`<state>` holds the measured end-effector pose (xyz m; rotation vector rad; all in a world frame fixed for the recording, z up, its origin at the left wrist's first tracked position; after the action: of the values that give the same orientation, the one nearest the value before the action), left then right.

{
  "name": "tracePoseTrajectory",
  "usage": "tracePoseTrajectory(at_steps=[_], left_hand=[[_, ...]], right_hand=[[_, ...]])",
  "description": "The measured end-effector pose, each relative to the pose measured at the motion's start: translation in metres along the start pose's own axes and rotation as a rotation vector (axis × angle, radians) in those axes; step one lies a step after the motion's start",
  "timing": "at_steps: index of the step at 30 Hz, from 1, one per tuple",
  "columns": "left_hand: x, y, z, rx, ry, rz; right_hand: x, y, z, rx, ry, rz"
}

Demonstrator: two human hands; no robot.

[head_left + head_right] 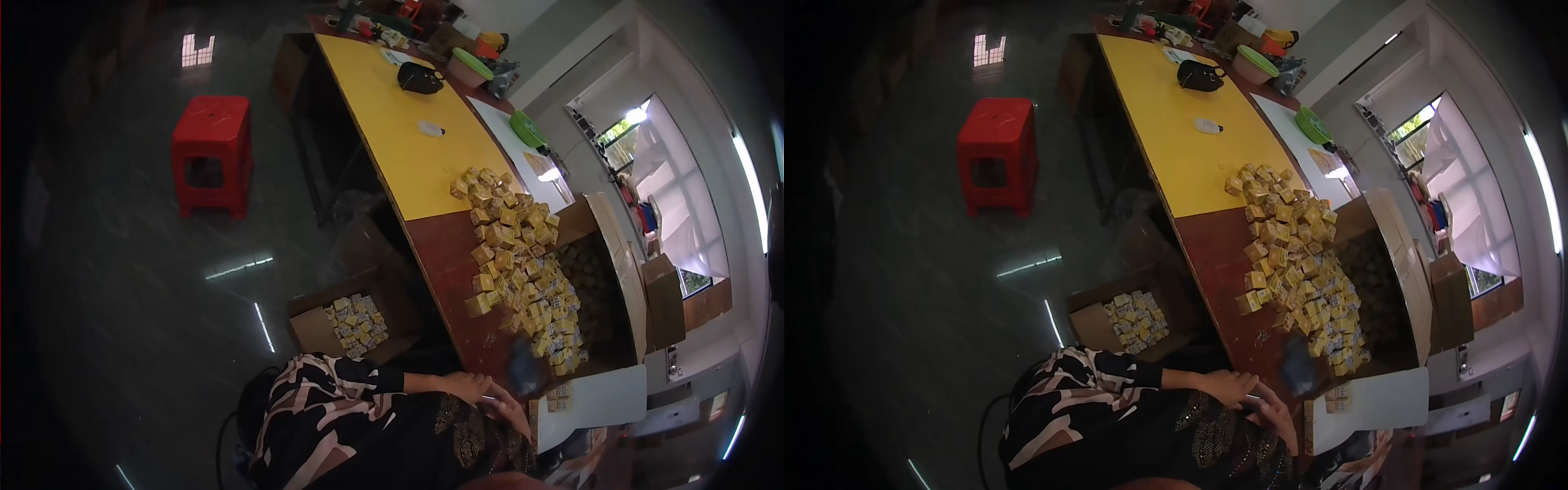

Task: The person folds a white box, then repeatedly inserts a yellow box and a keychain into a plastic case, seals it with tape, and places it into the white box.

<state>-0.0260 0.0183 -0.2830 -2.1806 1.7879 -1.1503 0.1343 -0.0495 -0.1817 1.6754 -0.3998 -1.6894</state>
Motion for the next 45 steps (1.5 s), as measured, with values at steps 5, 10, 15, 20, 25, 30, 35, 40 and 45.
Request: tracePoseTrajectory(at_steps=[5, 10, 15, 20, 25, 30, 35, 40, 45], left_hand=[[-0.001, -0.003, 0.002, 0.013, 0.262, 0.08], [-0.001, -0.018, -0.045, 0.332, 1.191, -0.255], [0.01, -0.046, -0.052, 0.381, 1.147, -0.208], [0.027, -0.05, -0.042, 0.288, 1.0, -0.314], [0.028, -0.047, -0.032, 0.322, 1.161, -0.384], [0.028, -0.046, -0.039, 0.28, 1.182, -0.364], [0.018, -0.038, -0.035, 0.275, 1.193, -0.401], [0.002, -0.015, -0.048, 0.515, 1.087, -0.455], [-0.032, 0.01, -0.092, 0.999, 0.842, -0.463]], right_hand=[[-0.021, 0.035, 0.017, 0.343, 0.192, -0.09], [-0.007, 0.053, -0.048, 0.76, -0.084, -0.73], [-0.011, 0.043, -0.008, 0.877, -0.054, -0.781], [0.003, 0.025, 0.011, 0.656, -0.072, -0.765], [0.02, 0.012, 0.0, 0.562, -0.127, -0.773], [0.034, 0.005, -0.011, 0.471, -0.22, -0.768], [0.035, -0.002, -0.015, 0.446, -0.217, -0.717], [-0.014, -0.052, -0.061, 0.645, -0.051, -0.707], [-0.077, -0.127, -0.048, 0.704, 0.514, -0.659]])
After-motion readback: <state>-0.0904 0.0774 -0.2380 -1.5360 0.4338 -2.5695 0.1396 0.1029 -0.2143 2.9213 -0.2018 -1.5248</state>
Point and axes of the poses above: each hand's wrist, its own y-axis away from the middle knuckle, its own z-axis out of the palm, x = y × z, the point moved 1 cm from there along -y, towards the middle knuckle, and after that the axes turned 14 degrees about z, right-handed, at the moved point
